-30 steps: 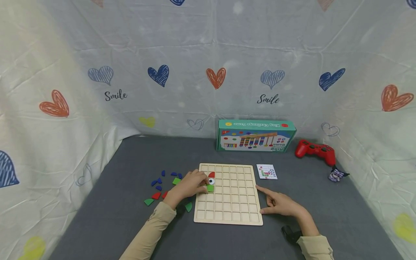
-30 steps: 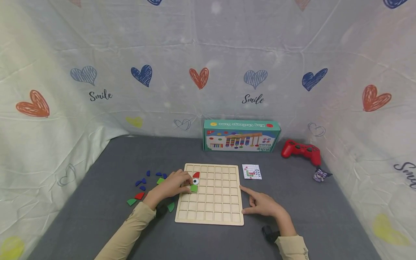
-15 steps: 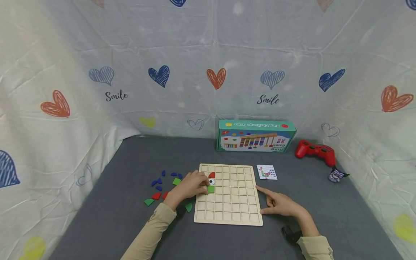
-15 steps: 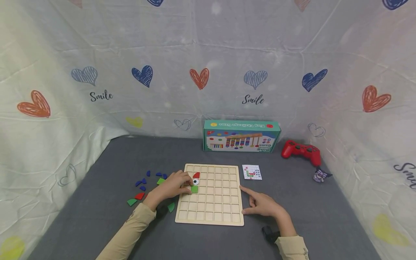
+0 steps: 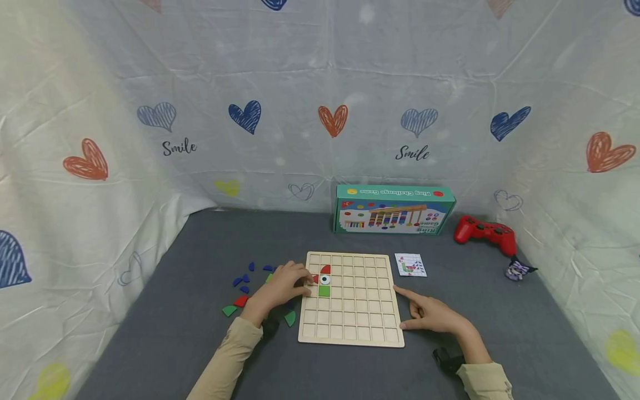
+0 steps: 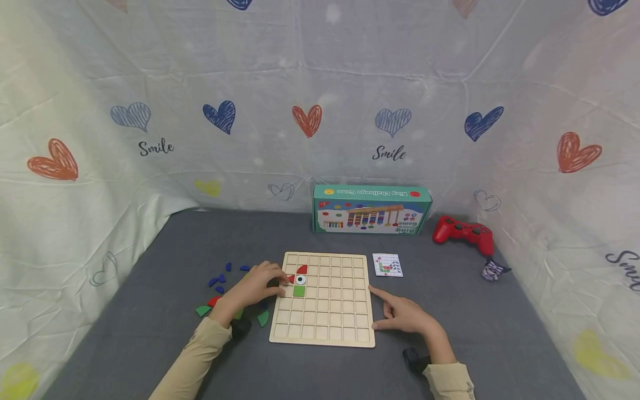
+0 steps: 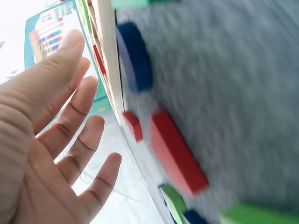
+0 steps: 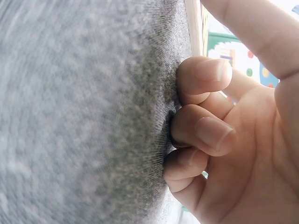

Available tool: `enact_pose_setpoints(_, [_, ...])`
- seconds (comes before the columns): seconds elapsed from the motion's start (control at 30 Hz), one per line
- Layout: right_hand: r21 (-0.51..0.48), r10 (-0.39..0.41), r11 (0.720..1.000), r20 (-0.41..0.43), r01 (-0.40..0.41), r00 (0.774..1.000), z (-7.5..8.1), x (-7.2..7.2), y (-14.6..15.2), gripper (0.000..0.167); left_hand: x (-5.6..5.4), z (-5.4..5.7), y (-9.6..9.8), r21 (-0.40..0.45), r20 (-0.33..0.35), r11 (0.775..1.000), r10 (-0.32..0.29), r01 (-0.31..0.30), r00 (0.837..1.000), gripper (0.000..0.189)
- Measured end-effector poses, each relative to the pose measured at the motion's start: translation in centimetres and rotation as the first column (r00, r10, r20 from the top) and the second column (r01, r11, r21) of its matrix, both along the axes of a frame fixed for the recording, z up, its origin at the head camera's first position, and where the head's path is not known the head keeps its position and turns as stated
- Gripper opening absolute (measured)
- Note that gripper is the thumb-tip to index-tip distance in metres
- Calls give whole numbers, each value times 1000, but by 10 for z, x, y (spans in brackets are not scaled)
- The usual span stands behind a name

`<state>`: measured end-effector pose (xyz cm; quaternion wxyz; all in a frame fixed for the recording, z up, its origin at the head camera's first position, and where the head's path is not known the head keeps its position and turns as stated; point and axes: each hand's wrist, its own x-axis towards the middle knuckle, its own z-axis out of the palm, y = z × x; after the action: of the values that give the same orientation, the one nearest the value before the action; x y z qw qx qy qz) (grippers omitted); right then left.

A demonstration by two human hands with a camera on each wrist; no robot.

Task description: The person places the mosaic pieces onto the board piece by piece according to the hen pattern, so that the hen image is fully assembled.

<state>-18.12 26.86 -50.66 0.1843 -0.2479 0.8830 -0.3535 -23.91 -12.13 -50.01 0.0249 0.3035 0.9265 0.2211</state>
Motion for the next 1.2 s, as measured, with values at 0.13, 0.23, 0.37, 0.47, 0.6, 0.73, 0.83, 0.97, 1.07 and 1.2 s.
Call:
enact_pose_setpoints(0.13, [-1, 4, 1000, -4, -4, 1000, 1, -1, -1, 82, 2, 2, -9, 16, -18, 999, 34, -34, 999, 21])
enact_pose_setpoints(0.23, [-1, 6, 1000, -7, -6, 1000, 1, -1, -1, 82, 4, 5, -17, 26, -25, 998, 61, -60, 998, 19])
enact_pose_setpoints(0.37, [4, 7, 1000, -9, -7, 1000, 1, -1, 0, 83, 5, 3, -26, 27, -31, 996, 90, -89, 995, 20])
enact_pose_setpoints(0.47, [10, 8, 1000, -17, -7, 1000, 1, 0, 0, 83, 5, 2, -32, 18, -35, 994, 108, -107, 994, 21])
enact_pose_setpoints(0.6, [10, 10, 1000, -25, -10, 1000, 1, 1, 0, 83, 6, 3, -41, 26, -29, 989, 149, -149, 988, 23])
enact_pose_setpoints(0.73, [4, 9, 1000, -24, -9, 1000, 1, 1, 0, 82, 7, 3, -51, 10, -29, 979, 203, -203, 979, 24])
enact_pose_setpoints(0.83, [1, 7, 1000, -23, -7, 1000, 1, 2, -1, 82, 6, 2, -58, -8, -52, 974, 226, -227, 973, 24])
enact_pose_setpoints(0.97, [2, 8, 1000, -24, -8, 1000, 1, 2, -1, 82, 5, -1, -69, 4, -54, 970, 244, -244, 968, 25])
enact_pose_setpoints(1.07, [5, 10, 1000, -26, -10, 1000, 1, 2, -1, 82, 4, -3, -76, 8, -46, 967, 256, -256, 966, 27])
enact_pose_setpoints(1.2, [10, 7, 1000, -20, -7, 1000, 3, 3, -1, 82, 3, -4, -82, -15, -39, 964, 265, -266, 963, 30])
